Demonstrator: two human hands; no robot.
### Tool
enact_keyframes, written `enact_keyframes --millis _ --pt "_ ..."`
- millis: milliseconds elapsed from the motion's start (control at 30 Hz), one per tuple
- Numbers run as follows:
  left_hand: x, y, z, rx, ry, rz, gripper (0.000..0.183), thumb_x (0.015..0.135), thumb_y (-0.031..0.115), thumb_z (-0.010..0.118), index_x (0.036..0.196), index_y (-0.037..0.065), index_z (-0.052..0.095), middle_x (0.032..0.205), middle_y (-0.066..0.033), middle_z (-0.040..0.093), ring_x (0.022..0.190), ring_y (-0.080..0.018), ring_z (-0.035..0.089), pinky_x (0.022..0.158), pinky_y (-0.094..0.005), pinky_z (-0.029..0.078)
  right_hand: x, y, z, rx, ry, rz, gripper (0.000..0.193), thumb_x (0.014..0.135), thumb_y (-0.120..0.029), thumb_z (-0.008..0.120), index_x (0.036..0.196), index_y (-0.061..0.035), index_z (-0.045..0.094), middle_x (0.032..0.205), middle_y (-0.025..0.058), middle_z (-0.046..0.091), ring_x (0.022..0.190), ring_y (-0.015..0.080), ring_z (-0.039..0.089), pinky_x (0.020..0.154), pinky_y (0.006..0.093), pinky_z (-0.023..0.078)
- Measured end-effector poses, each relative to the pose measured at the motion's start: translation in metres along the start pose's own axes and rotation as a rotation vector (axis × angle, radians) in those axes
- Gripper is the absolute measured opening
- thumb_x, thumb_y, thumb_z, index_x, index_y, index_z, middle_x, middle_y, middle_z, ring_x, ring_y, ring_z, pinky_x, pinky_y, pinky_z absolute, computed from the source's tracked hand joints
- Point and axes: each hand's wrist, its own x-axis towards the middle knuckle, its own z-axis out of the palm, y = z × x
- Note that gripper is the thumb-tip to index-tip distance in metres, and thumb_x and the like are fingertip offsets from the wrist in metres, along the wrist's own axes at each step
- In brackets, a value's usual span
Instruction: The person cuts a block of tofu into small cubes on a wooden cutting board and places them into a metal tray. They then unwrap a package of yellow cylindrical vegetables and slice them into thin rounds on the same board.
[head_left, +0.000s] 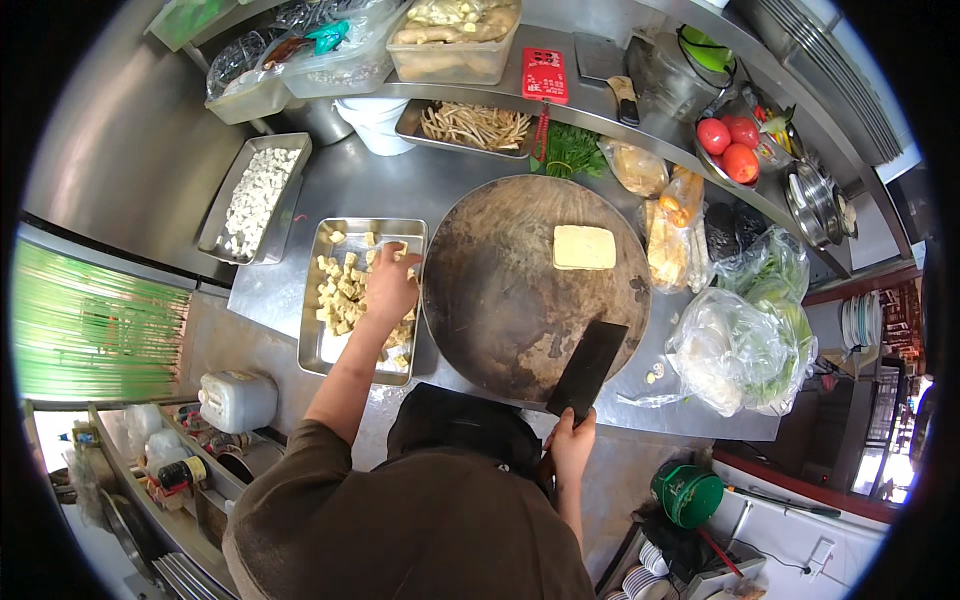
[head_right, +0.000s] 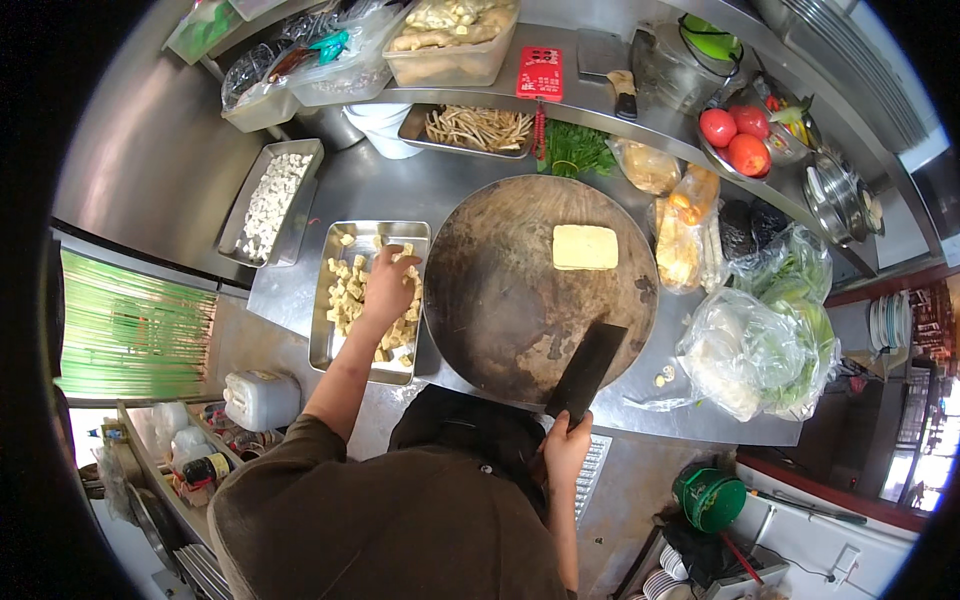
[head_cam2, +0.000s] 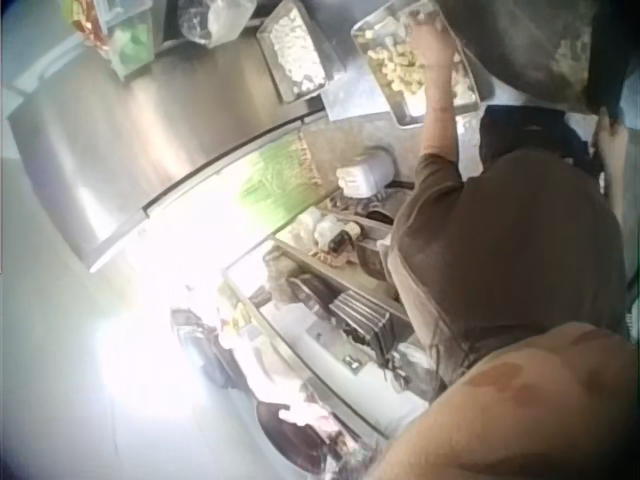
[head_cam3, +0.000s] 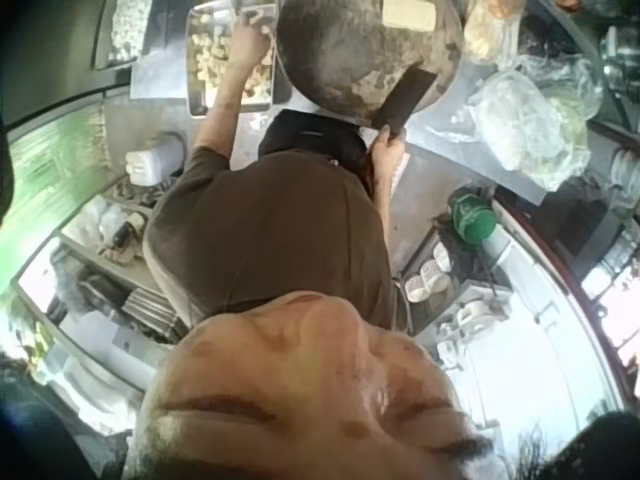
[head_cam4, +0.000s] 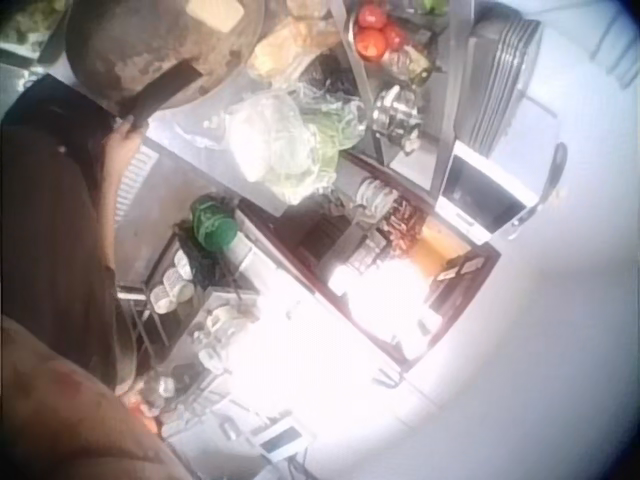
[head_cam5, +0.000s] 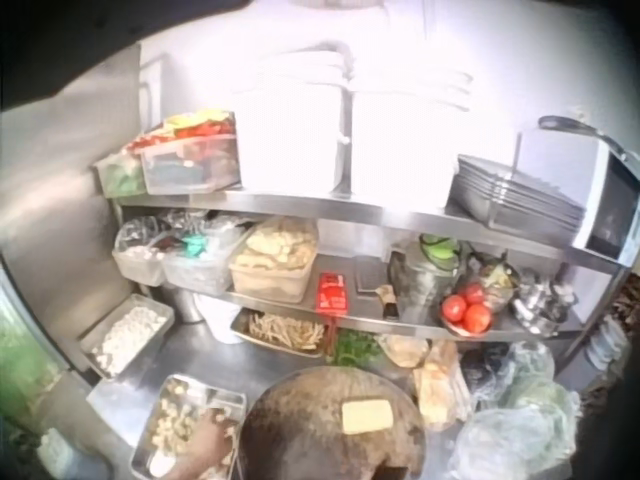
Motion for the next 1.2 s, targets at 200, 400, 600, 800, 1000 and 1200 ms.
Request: enact_keyframes --millis 200,400,600,800,1000,1200 --pt "0.059 0.126 0.078 -0.354 -0.105 0.464 0.053 0.080 0.014 0.076 0.132 0.013 0.063 0.141 -0.0171 0.053 0.132 -0.0385 0.048 0.110 -0.0453 0.043 0.006 0.007 -0.006 -0.020 -0.010 0.035 0.021 0.104 -0.017 0.054 0.114 0.0010 0.048 0.058 0.0073 0.055 0.041 0.0171 0.055 0.038 0.0332 0.043" --pt "0.122 0.223 0.146 0.155 -0.356 0.491 0.092 0.073 0.030 0.085 0.152 0.021 0.039 0.149 -0.0163 0.045 0.134 -0.0392 0.047 0.109 -0.0535 0.041 0.002 -0.009 -0.004 -0.301 -0.006 0.038 0.036 0.102 -0.022 0.054 0.122 0.0072 0.049 0.073 0.0255 0.068 0.059 0.0362 0.071 0.053 0.0460 0.054" --pt "0.131 0.221 0.117 -0.181 -0.704 0.194 0.099 0.076 0.029 0.080 0.158 0.024 0.026 0.143 -0.0250 0.050 0.129 -0.0426 0.053 0.105 -0.0497 0.046 0.006 0.005 -0.002 -0.300 0.045 0.007 0.032 0.100 -0.023 0.054 0.118 0.0034 0.051 0.086 0.0352 0.067 0.084 0.0557 0.065 0.074 0.0598 0.051" --pt "0.014 0.150 0.101 -1.119 -0.501 -0.197 0.071 0.088 0.021 0.077 0.141 0.004 0.032 0.122 -0.0158 0.057 0.108 -0.0240 0.062 0.091 -0.0382 0.054 0.007 0.006 0.001 -0.355 0.053 -0.022 0.034 0.099 -0.023 0.055 0.119 0.0046 0.052 0.079 0.0344 0.067 0.076 0.0538 0.066 0.067 0.0602 0.052" --pt "-0.085 0.109 0.114 -0.675 0.166 0.023 0.061 0.083 0.022 0.082 0.129 0.003 0.046 0.130 -0.0201 0.049 0.122 -0.0355 0.051 0.102 -0.0450 0.043 0.004 -0.010 -0.003 -0.159 -0.003 0.008 0.030 0.102 -0.014 0.055 0.121 0.0080 0.047 0.060 0.0061 0.055 0.044 0.0162 0.057 0.041 0.0332 0.046" --pt "-0.065 0.099 0.093 -0.619 0.299 0.168 0.047 0.080 0.020 0.082 0.119 0.006 0.057 0.123 -0.0155 0.054 0.118 -0.0348 0.047 0.104 -0.0446 0.035 -0.016 -0.030 0.001 -0.333 0.019 -0.166 0.017 0.102 -0.015 0.057 0.107 0.0007 0.054 0.059 0.0076 0.058 0.046 0.0174 0.056 0.044 0.0366 0.045"
